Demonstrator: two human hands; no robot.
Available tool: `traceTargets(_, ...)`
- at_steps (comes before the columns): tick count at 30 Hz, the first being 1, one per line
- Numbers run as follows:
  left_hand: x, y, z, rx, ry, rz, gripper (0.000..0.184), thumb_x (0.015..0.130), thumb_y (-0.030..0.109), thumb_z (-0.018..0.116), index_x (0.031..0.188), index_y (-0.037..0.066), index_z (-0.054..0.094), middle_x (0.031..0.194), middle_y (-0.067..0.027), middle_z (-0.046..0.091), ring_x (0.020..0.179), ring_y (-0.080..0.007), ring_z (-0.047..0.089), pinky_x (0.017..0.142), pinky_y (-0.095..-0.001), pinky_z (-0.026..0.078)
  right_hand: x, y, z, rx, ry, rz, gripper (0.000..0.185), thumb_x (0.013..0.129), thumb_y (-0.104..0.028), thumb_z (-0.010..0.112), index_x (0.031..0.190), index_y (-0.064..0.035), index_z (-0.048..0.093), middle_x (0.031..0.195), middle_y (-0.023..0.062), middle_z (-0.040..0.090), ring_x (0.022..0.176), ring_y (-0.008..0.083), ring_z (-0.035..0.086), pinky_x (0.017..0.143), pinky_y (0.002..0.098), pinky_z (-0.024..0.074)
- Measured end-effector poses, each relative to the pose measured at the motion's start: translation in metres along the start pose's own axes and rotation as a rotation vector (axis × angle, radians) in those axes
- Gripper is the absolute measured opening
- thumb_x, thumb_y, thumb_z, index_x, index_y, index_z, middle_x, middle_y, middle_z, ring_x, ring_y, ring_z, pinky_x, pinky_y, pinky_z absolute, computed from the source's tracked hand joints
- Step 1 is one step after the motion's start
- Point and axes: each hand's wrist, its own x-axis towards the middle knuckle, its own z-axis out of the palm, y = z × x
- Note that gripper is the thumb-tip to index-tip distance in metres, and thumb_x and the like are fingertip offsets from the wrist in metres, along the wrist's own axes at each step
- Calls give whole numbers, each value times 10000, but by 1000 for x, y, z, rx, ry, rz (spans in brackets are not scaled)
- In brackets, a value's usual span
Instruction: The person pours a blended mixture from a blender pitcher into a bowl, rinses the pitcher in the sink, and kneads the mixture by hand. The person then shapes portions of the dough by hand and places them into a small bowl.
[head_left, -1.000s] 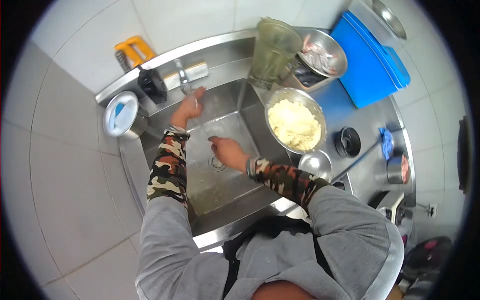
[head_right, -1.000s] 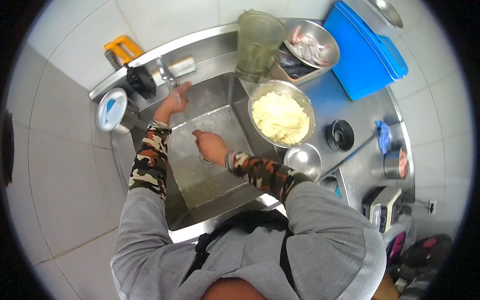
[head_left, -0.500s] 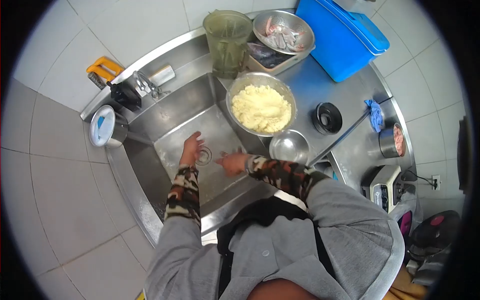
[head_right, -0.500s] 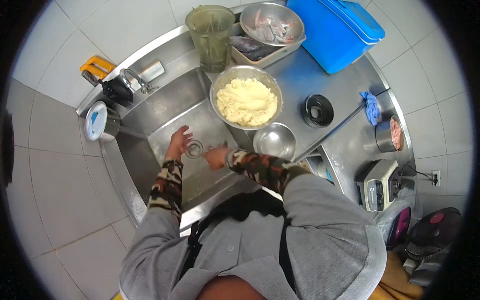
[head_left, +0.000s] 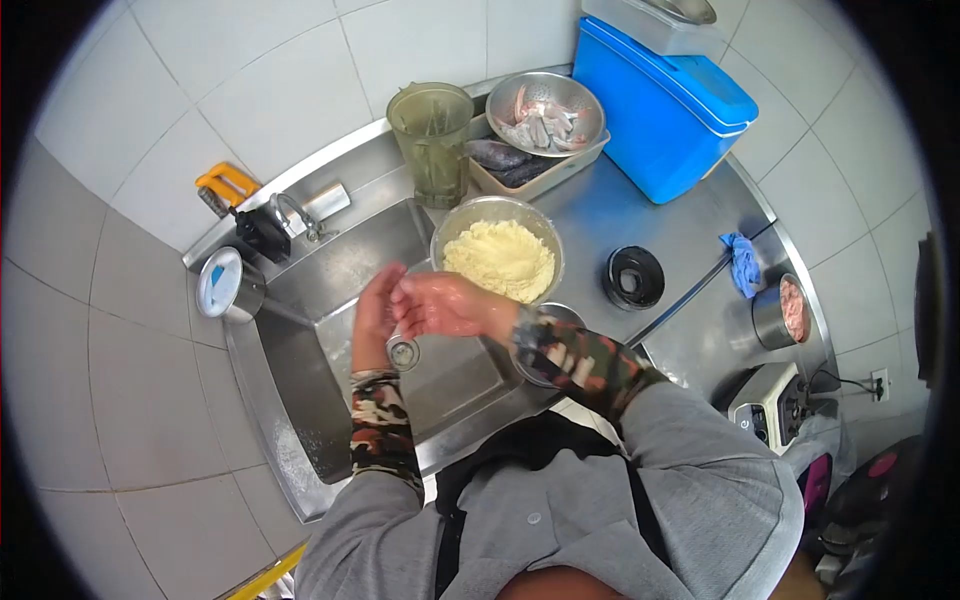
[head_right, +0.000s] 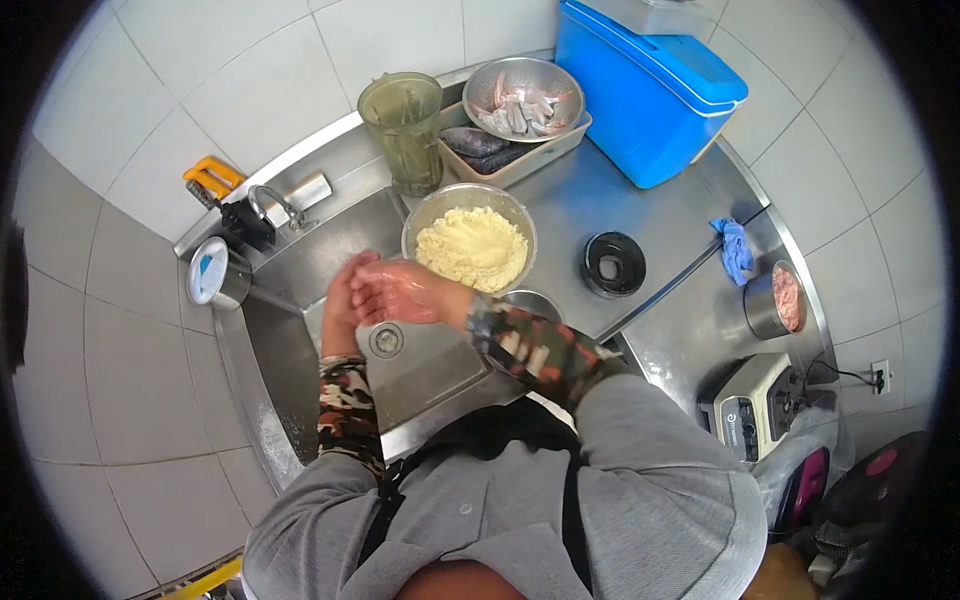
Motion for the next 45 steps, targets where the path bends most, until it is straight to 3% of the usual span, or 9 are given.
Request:
traceTargets(3, -14, -16, -43, -165, 54, -21, 584, 899, 388, 550, 1269, -51, 437, 1272, -196, 512, 1130, -255, 534, 948, -410, 424, 2, 27, 13, 389, -280, 223, 193, 776, -119, 642, 944, -33, 601, 926, 110, 603, 926, 292, 590, 805, 340, 489)
traceTargets(4, -7, -40, -67, -157, 52, -37, 584, 899, 388, 550, 1269, -51, 437, 1272, -196, 512, 1130, -255, 534, 948, -410, 424, -2, 39, 16, -245, -183, -102, 259, 746, -153, 661, 959, -18, 601, 950, 131, 610, 891, 309, 602, 790, 366, 498)
traceTargets(7, 14, -89, -80, 1397, 374, 63, 591, 944, 397, 464, 1348, -27, 381, 1101, -189, 620, 1001, -265, 616, 890, -429, 476, -51, 20, -14, -502, 78, -410, 434, 707, -246, 691, 1051, -1, 588, 1067, 167, 594, 972, 326, 591, 839, 406, 476)
traceTargets(9, -34, -79, 18, 33, 368, -193, 620, 953, 423, 432, 1361, -40, 367, 1079, -187, 630, 982, -290, 614, 889, -432, 470, -67, 27, -46, -825, 217, -319, 582, 699, -333, 699, 1162, -18, 541, 1171, 197, 532, 1083, 337, 533, 911, 388, 430)
traceTargets(12, -30, -82, 76, -143, 333, -98, 535, 941, 388, 462, 1230, -62, 484, 1095, -199, 605, 969, -265, 611, 789, -376, 510, -83, 49, -70, -1094, 161, -3, 755, 628, -371, 716, 1239, 10, 488, 1208, 233, 523, 1107, 358, 518, 929, 396, 423)
traceTargets(29, -33, -68, 122, -165, 256, -78, 287, 920, 226, 504, 1077, -5, 570, 963, -95, 610, 849, -188, 596, 738, -326, 489, -64, 67, -116, 253, 160, 199, 566, 737, -368, 750, 1155, -25, 582, 1083, 117, 634, 965, 220, 617, 824, 330, 492)
traceTargets(33, -37, -60, 134, 305, 438, 578, 409, 916, 322, 527, 1154, -10, 539, 1025, -84, 579, 905, -178, 535, 815, -322, 442, -53, 60, -140, 871, 211, 83, 363, 833, -238, 675, 1137, -50, 613, 1023, 48, 636, 863, 171, 622, 754, 290, 489)
traceTargets(39, -17, -8, 177, -439, -220, -501, 491, 908, 464, 407, 1102, 42, 565, 1089, -108, 584, 1085, -276, 540, 971, -440, 410, -52, 17, -111, -84, 535, -268, 274, 811, -224, 692, 973, -4, 669, 895, 74, 660, 822, 187, 625, 723, 298, 484)
traceTargets(45, 18, -22, 180, -662, -184, -302, 368, 893, 399, 405, 1025, 101, 577, 1115, -106, 584, 1047, -274, 568, 935, -488, 440, -51, 8, -95, -529, 690, -499, 294, 758, -213, 721, 980, -24, 676, 967, 172, 630, 924, 342, 603, 791, 380, 486)
